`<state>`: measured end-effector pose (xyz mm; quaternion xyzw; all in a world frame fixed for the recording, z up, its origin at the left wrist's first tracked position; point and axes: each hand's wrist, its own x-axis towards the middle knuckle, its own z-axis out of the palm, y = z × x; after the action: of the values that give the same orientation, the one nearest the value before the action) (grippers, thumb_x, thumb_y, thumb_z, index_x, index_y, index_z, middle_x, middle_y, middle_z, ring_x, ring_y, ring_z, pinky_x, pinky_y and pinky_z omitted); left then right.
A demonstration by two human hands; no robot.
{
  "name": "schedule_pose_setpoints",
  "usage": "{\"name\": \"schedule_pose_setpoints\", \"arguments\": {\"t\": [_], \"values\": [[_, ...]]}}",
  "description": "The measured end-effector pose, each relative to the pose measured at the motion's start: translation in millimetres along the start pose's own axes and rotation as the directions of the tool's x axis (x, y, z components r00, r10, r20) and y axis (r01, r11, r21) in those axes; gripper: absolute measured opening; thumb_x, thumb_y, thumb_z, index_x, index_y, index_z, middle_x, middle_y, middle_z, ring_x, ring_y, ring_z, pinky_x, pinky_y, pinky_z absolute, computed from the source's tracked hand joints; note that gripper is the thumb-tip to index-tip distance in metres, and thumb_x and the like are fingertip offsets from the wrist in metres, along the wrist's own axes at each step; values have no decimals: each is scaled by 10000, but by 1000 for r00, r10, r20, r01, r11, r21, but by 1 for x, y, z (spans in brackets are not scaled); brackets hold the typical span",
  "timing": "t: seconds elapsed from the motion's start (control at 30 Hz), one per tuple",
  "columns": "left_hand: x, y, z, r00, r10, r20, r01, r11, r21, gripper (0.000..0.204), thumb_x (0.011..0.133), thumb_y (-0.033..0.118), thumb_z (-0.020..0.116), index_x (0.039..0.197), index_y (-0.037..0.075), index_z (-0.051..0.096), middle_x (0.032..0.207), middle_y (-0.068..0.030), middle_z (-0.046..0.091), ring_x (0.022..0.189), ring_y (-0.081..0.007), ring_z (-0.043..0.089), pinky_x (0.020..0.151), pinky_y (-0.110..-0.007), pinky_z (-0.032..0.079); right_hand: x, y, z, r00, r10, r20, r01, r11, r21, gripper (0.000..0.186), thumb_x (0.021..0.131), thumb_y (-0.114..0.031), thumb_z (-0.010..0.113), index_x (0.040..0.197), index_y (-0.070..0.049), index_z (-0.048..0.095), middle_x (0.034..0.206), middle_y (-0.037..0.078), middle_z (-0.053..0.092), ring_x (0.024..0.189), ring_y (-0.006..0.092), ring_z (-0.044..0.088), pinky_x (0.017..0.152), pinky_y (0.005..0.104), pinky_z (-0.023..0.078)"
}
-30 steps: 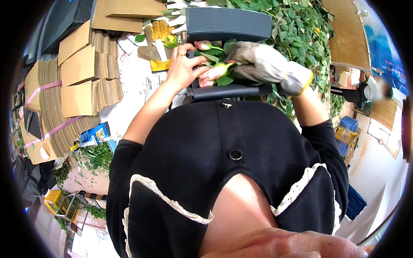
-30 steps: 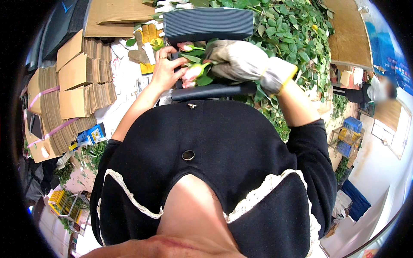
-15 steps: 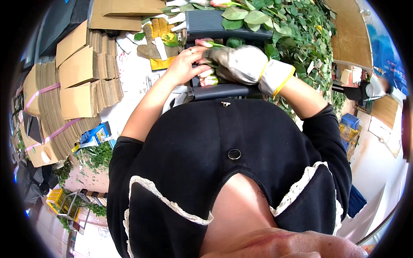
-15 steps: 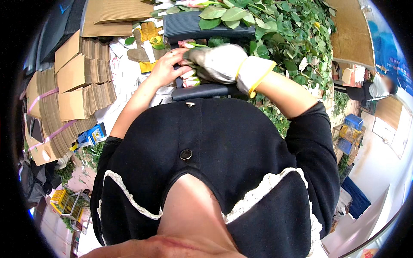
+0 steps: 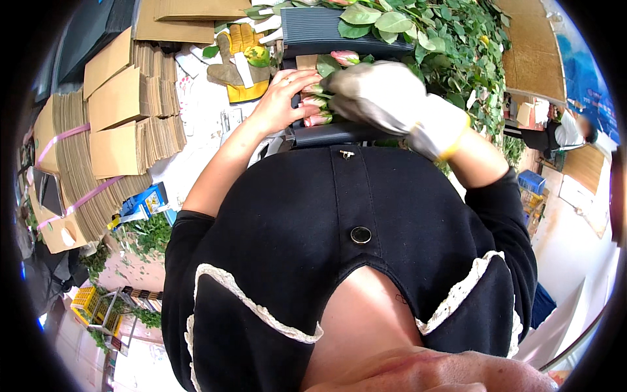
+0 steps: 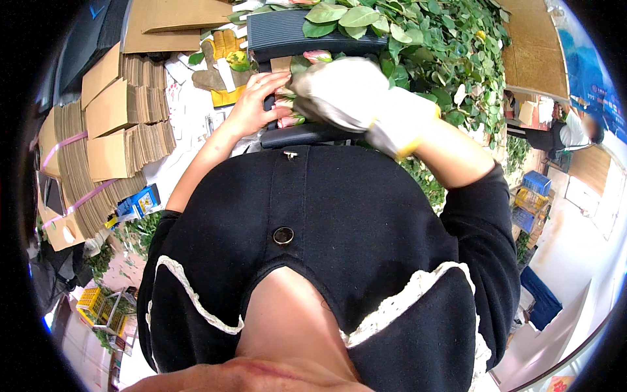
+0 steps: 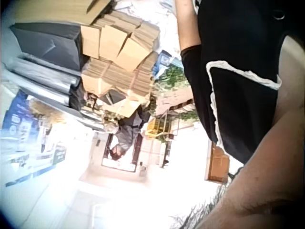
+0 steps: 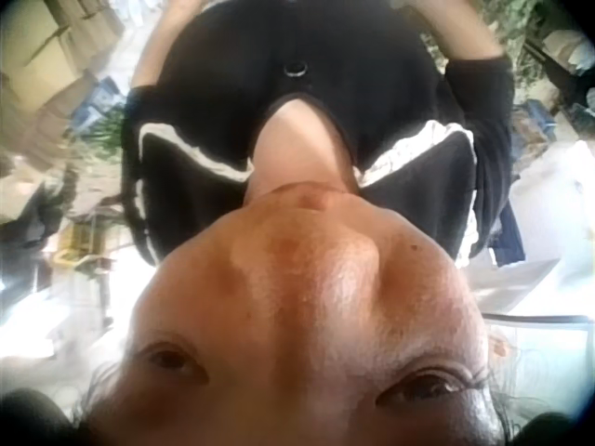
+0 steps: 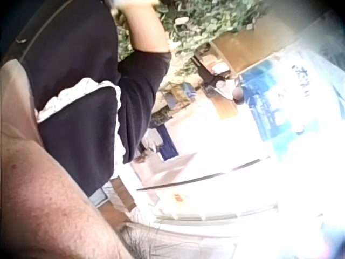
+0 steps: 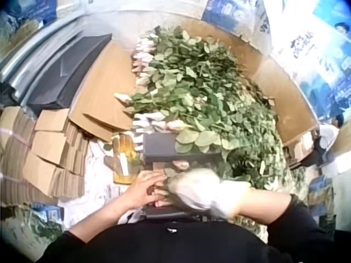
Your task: The person arranges pink roses and green leaves into a black rectangular box. They place the flowers and leaves into the box, then cover them with a piece of cardboard and a black lid.
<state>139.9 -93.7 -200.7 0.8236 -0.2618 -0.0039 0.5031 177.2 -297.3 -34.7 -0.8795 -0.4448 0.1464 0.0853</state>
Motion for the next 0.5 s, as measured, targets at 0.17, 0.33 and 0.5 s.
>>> {"name": "schedule_pose_setpoints", "arguments": {"t": [0.17, 0.33, 0.5], "values": [[3, 3, -1, 998, -62, 9, 62, 997, -40, 608, 702, 243, 803, 1262, 136, 591, 1257, -77, 605, 1224, -313, 448, 1055, -417, 381, 11, 35, 56, 993, -91, -75, 94, 995, 39, 172, 809, -254, 667, 840, -90, 621, 762, 125, 622, 682, 336, 632, 598, 432, 506], [3, 7, -3, 996, -91, 26, 92, 995, -46, 611, 689, 256, 807, 1248, 137, 590, 1203, -79, 615, 1189, -319, 459, 1039, -411, 387, -19, 62, 38, 969, -248, -17, 231, 871, 433, 199, 842, -139, 626, 1033, -84, 638, 1076, 165, 599, 929, 336, 608, 752, 384, 506], [-1, 12, 4, 993, -112, -30, 113, 993, 43, 563, 691, 244, 805, 1212, 136, 622, 1154, -77, 627, 1154, -311, 472, 998, -398, 413, -24, 34, 1, 859, 292, 421, -214, 951, -224, 283, 851, -204, 545, 1091, -103, 657, 1043, 190, 658, 977, 351, 635, 849, 451, 504]]}}
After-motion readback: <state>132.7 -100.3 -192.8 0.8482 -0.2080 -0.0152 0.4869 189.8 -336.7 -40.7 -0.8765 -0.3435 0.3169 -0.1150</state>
